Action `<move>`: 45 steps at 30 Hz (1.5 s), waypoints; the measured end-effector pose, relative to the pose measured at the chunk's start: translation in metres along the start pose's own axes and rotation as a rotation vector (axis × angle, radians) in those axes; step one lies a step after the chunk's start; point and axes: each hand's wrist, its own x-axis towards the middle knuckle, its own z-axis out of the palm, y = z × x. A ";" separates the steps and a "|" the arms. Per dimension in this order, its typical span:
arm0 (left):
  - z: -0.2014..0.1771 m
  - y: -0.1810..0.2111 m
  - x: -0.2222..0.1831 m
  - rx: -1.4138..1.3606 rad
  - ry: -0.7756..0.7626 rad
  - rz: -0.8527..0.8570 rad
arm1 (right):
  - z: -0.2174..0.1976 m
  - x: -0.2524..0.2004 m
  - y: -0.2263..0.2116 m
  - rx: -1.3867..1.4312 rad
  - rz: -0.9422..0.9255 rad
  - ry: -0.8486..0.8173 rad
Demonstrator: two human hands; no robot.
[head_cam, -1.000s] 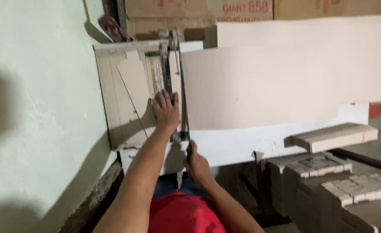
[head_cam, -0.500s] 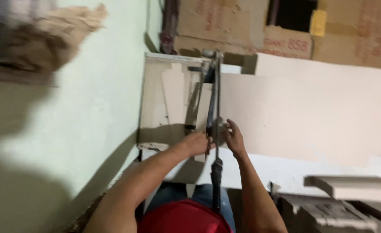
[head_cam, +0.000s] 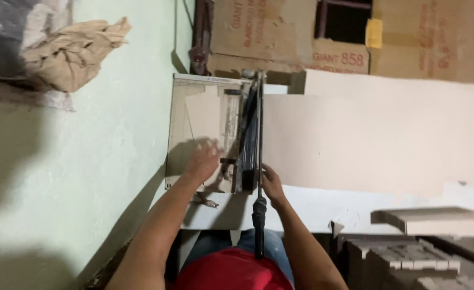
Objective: Using a manual lever-style paper cutter to slice large sheets of paper into uniform strips.
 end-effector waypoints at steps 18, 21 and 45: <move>-0.004 0.017 0.041 -0.424 0.183 -0.713 | -0.146 -0.065 0.044 0.748 0.093 0.671; -0.020 0.025 0.033 -0.452 0.189 -0.694 | -0.117 -0.062 0.035 0.591 0.231 0.633; 0.013 0.088 0.102 0.027 -0.104 -0.296 | 0.071 -0.139 -0.092 -1.120 0.301 -0.010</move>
